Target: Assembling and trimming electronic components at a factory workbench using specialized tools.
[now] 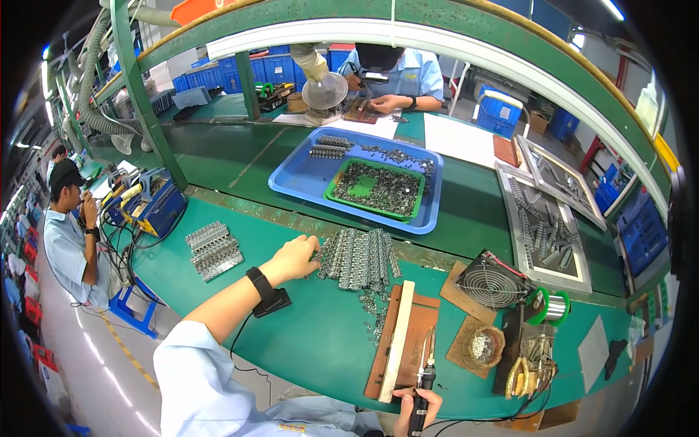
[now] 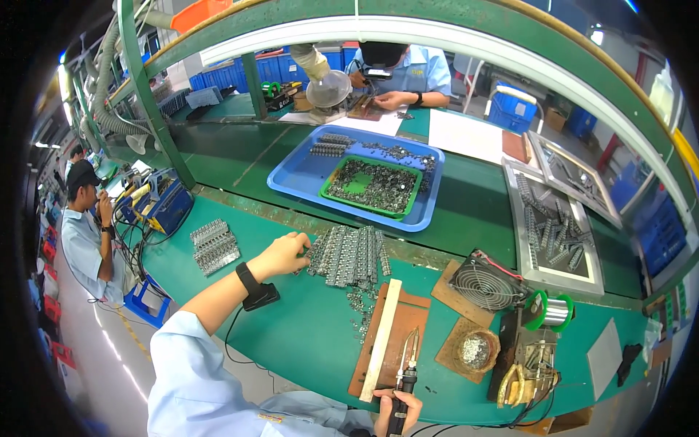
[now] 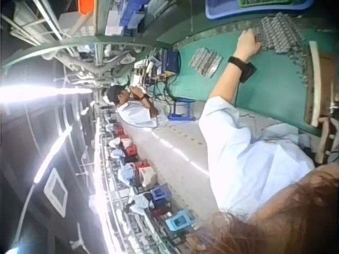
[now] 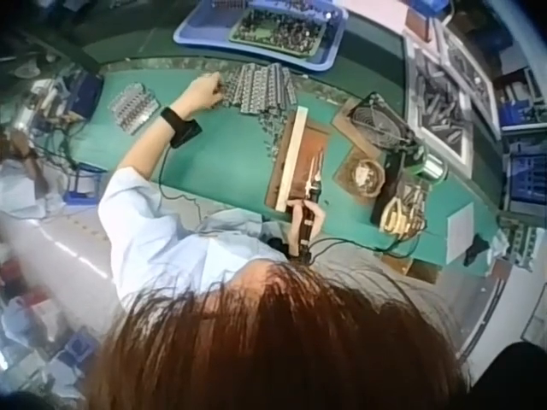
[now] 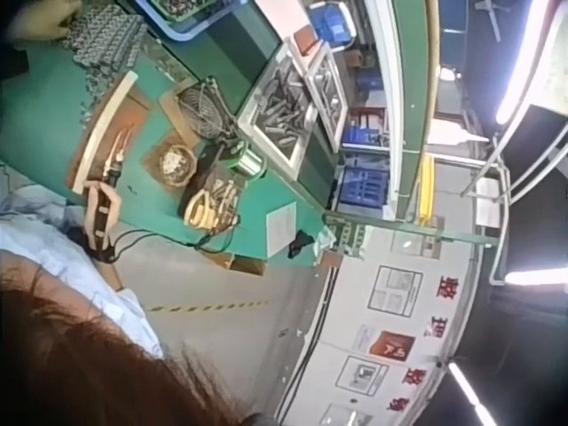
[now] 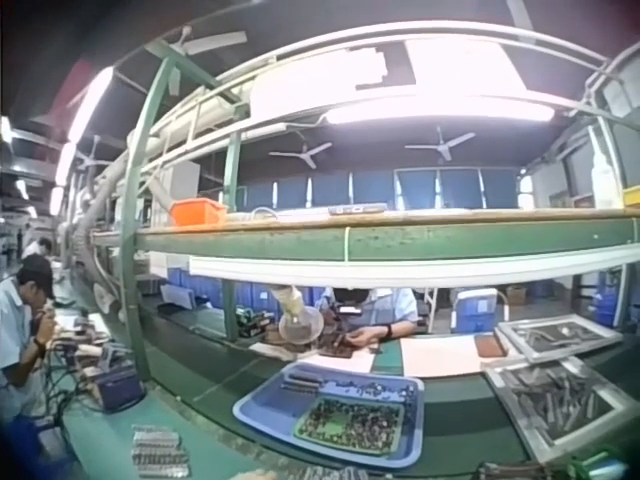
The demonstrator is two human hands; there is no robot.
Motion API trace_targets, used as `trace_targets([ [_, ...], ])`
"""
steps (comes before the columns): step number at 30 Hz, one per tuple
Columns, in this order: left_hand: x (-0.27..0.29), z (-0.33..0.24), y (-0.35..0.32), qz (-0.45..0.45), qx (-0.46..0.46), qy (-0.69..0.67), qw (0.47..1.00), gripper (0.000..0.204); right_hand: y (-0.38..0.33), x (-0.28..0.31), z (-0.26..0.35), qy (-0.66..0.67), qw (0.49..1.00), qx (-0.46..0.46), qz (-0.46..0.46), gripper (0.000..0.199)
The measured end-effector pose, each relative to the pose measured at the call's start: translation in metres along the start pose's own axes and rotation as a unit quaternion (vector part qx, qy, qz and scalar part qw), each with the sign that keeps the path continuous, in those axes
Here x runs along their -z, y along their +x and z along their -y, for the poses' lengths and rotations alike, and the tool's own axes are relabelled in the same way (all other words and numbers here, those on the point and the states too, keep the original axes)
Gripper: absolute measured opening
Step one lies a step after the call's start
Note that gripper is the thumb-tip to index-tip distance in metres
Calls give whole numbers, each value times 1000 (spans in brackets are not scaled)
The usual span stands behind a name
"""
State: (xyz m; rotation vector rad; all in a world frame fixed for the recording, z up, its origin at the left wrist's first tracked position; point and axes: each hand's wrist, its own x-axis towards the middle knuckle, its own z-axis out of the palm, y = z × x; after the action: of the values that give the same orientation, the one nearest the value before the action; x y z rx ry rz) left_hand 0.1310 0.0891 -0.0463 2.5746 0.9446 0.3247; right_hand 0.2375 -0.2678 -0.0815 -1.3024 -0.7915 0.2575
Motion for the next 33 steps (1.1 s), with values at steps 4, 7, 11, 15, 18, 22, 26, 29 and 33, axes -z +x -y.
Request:
trace_targets([
  [4,-2,8,2,14,13,52,998,36,0,0,0,1,1000,0,1,22],
  [7,10,16,4,64,43,41,996,37,-2,0,-2,2,1000,1,-4,21],
  [11,16,25,-11,52,64,98,992,38,-6,3,-11,-10,1000,3,-9,21],
  [15,36,-10,-39,64,211,-318,922,33,-2,2,-10,-20,1000,2,-16,20],
  [18,33,-56,-52,163,144,-509,833,25,0,0,-2,-12,1000,-2,-12,19],
  [22,11,-104,-60,289,123,-543,779,16,-1,2,9,-14,999,-35,-34,19],
  [26,-19,-120,-60,347,94,-590,723,18,6,1,18,1,996,-66,-58,20],
  [29,-28,-127,-56,355,91,-601,710,18,10,10,7,-74,996,-20,-39,20],
  [33,-44,-118,-54,366,102,-611,695,18,8,16,-14,-92,993,-51,-54,24],
])
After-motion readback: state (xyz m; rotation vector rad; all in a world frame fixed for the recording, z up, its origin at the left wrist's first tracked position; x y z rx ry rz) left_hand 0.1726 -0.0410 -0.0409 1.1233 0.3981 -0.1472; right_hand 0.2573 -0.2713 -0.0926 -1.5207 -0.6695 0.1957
